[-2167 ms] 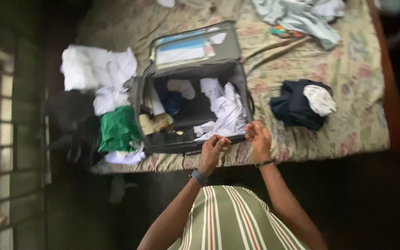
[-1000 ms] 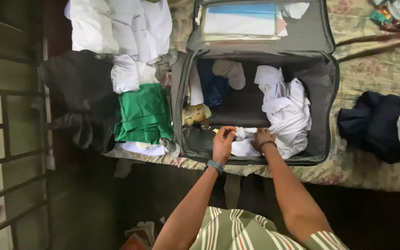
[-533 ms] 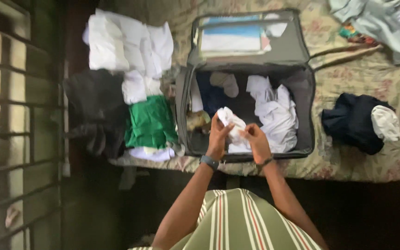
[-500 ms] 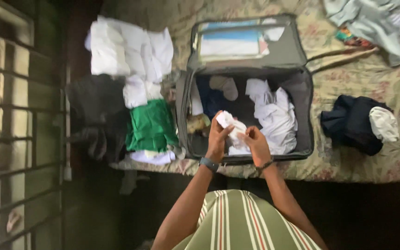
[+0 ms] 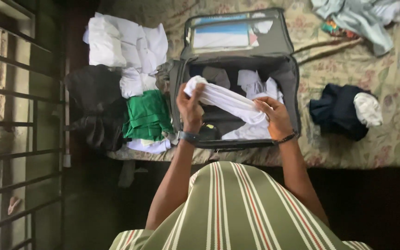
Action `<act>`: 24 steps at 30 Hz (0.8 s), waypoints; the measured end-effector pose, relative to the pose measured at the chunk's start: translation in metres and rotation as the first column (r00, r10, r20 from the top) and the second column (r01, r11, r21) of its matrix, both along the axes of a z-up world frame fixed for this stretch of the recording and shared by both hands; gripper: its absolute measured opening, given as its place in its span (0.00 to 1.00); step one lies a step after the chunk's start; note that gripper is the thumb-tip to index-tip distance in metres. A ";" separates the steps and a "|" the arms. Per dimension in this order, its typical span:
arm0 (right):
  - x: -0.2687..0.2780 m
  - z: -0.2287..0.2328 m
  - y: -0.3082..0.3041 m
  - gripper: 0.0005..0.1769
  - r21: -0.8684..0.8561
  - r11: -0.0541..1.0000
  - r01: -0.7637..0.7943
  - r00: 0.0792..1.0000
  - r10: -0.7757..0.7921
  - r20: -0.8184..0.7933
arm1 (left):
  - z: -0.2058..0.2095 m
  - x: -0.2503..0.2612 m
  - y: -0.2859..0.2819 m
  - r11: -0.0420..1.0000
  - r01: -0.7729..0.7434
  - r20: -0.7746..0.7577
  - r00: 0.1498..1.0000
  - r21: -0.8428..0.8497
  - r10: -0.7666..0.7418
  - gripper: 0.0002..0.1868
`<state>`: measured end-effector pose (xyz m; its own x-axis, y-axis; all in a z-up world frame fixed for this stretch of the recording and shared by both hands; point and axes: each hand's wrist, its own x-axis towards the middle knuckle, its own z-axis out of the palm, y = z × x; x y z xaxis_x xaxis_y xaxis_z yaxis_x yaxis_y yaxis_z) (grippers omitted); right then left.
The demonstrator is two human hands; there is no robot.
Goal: Pack clothes and items into a suitcase on a bed.
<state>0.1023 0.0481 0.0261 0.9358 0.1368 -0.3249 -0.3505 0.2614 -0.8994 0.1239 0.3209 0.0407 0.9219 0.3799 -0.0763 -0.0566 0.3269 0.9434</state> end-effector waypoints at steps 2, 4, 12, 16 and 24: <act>0.005 0.009 -0.013 0.16 0.028 0.999 -0.029 0.999 0.030 -0.032 | -0.017 0.006 0.006 0.994 -0.103 0.038 0.994 -0.036 0.104 0.11; 0.011 0.017 -0.027 0.16 0.052 0.997 -0.054 0.996 0.057 -0.061 | -0.025 0.014 0.017 0.977 -0.198 0.075 0.976 -0.081 0.204 0.12; 0.030 -0.005 -0.076 0.13 -0.102 0.995 -0.004 1.000 0.002 -0.012 | -0.006 0.016 0.036 0.859 -0.471 0.158 0.881 0.201 0.446 0.16; 0.042 0.012 -0.084 0.11 -0.182 0.979 0.096 0.993 -0.083 0.078 | 0.053 0.002 0.032 0.597 -0.499 0.198 0.844 0.628 0.498 0.18; 0.053 0.058 -0.076 0.09 -0.009 0.981 0.194 0.969 -0.190 0.159 | 0.000 0.019 0.066 0.477 -0.279 -0.055 0.817 0.833 0.575 0.21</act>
<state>0.1549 -0.0275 0.0839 0.9833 -0.0564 -0.1733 -0.1501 0.2878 -0.9458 0.1425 0.3871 0.0402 0.6081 0.7617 0.2234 0.3391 -0.5038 0.7945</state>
